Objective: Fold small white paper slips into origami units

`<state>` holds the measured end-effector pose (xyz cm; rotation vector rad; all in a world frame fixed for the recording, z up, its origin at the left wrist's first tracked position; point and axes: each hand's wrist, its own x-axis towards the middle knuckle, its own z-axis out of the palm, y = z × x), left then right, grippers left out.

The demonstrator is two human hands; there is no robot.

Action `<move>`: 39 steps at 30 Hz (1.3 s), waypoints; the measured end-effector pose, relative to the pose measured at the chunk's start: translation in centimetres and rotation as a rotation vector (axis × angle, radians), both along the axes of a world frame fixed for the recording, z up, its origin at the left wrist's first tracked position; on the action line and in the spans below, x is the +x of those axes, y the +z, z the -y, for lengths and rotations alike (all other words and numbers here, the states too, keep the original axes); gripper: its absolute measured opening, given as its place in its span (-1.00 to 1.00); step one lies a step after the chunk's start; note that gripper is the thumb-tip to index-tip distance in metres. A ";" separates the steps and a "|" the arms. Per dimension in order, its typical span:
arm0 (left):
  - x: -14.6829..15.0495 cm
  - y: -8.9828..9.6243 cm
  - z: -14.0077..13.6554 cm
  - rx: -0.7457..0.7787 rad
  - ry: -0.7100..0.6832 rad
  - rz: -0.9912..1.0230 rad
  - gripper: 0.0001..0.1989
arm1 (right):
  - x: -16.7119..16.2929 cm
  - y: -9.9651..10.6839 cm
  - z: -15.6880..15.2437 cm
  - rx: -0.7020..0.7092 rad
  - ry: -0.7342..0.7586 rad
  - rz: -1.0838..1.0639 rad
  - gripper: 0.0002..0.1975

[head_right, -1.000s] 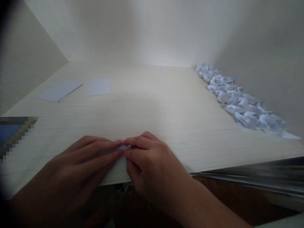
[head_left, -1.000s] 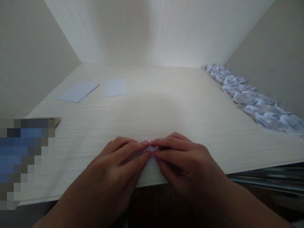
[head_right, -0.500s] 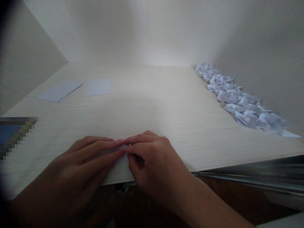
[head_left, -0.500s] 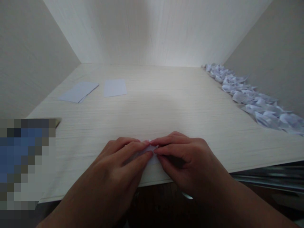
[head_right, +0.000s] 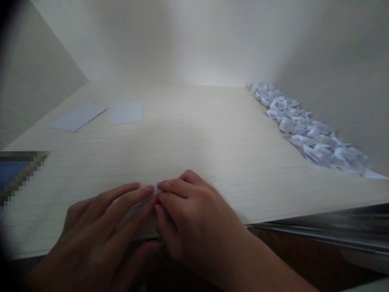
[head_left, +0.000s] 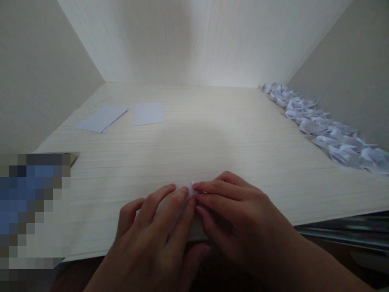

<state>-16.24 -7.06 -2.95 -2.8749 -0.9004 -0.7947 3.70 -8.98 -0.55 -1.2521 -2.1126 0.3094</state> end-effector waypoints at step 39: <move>0.0 0.6 0.0 0.008 0.011 -0.067 -0.63 | 2.1 1.5 4.3 -0.043 -0.073 0.374 -0.71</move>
